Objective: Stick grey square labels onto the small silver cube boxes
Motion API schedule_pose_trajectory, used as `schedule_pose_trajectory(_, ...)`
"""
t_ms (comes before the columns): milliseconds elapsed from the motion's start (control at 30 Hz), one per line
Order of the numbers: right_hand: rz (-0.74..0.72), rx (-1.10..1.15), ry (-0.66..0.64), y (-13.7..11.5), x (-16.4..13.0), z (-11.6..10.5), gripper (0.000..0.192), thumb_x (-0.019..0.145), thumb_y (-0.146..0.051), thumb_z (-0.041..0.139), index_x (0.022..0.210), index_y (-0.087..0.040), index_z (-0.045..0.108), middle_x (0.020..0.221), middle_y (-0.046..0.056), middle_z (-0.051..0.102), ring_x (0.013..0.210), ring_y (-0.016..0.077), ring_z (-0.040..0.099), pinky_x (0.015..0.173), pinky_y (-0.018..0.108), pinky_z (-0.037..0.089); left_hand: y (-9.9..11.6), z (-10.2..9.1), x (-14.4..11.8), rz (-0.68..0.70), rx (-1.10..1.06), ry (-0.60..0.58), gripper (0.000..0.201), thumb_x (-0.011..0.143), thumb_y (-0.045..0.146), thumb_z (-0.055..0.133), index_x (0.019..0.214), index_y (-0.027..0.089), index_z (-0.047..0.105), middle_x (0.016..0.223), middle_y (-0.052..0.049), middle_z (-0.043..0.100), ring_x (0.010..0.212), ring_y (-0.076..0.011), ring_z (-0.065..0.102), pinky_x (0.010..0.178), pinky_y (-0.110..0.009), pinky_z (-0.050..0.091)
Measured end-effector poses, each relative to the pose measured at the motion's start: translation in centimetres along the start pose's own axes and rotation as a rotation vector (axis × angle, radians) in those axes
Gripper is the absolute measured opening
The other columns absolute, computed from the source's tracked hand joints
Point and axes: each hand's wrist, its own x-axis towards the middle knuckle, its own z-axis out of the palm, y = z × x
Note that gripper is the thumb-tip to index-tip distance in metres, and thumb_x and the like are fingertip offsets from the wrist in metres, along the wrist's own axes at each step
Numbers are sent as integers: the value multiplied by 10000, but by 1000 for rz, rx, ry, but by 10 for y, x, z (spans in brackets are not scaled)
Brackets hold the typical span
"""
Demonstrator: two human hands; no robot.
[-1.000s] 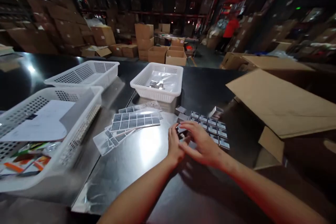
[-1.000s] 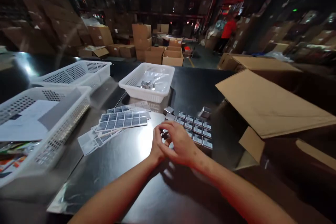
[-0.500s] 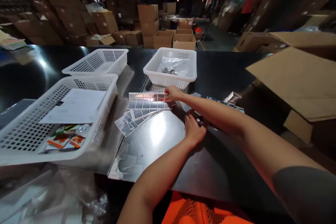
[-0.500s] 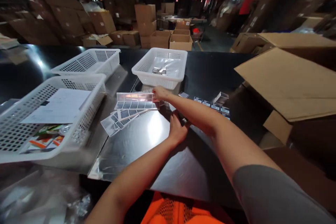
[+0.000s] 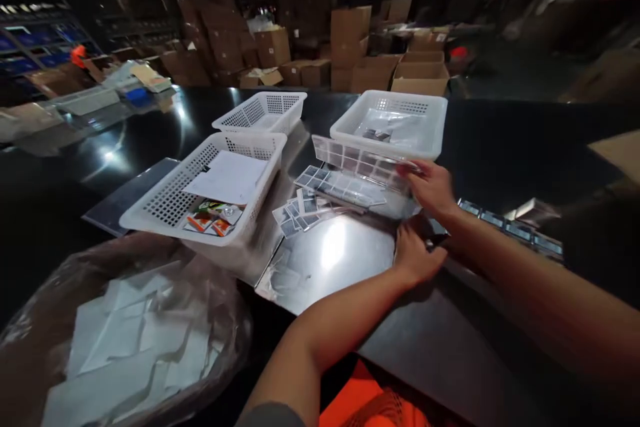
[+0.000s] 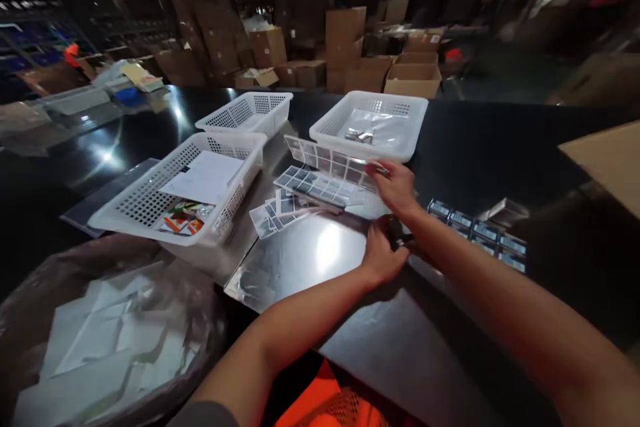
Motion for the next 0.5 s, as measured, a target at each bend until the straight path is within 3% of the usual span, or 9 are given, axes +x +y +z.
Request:
schedule_pose_trajectory(67, 23, 113, 124, 6, -19, -43, 388, 778, -470, 747, 1025, -182, 665, 867, 64, 702, 781, 215, 664, 745, 396, 539, -1, 2, -1, 37, 5, 32, 648, 777, 266, 736, 1363, 126, 498, 1400, -208, 555, 1365, -318, 494, 1196, -443, 364)
schedule_pose_trajectory(167, 150, 249, 288, 30, -54, -108, 634, 601, -521, 866, 1094, -247, 577, 590, -20, 595, 484, 163, 529, 487, 309, 407, -6, 7, -4, 101, 25, 72, 635, 744, 275, 750, 1328, 173, 523, 1391, -183, 568, 1359, -286, 506, 1196, -385, 366)
schedule_pose_trajectory(233, 230, 302, 327, 48, -79, -138, 670, 515, -530, 911, 1015, -258, 557, 526, -43, 570, 427, 150, 500, 443, 283, 380, -10, 9, -5, 92, 24, 96, 659, 733, 272, 716, 1335, 156, 474, 1417, -225, 516, 1389, -342, 465, 1219, -478, 324)
schedule_pose_trajectory(333, 298, 315, 350, 74, -112, -160, 685, 431, -622, 910, 872, -218, 576, 544, -13, 624, 428, 155, 547, 426, 274, 432, -18, 13, -6, 82, 26, 152, 640, 789, 342, 618, 1338, 122, 376, 1458, -268, 395, 1457, -402, 339, 1224, -587, 258)
schedule_pose_trajectory(400, 309, 327, 372, 88, -127, -165, 720, 417, -675, 895, 865, -200, 593, 596, 23, 678, 470, 181, 610, 451, 299, 500, -23, 15, -7, 102, 35, 199, 637, 829, 395, 580, 1351, 150, 310, 1486, -243, 333, 1487, -374, 282, 1248, -562, 216)
schedule_pose_trajectory(500, 262, 343, 418, 101, -142, -171, 689, 520, -697, 863, 921, -194, 618, 680, 59, 734, 571, 222, 695, 525, 334, 581, -26, 11, -10, 175, 47, 272, 720, 854, 436, 561, 1424, 204, 186, 1567, -200, 224, 1499, -328, 279, 1253, -520, 239)
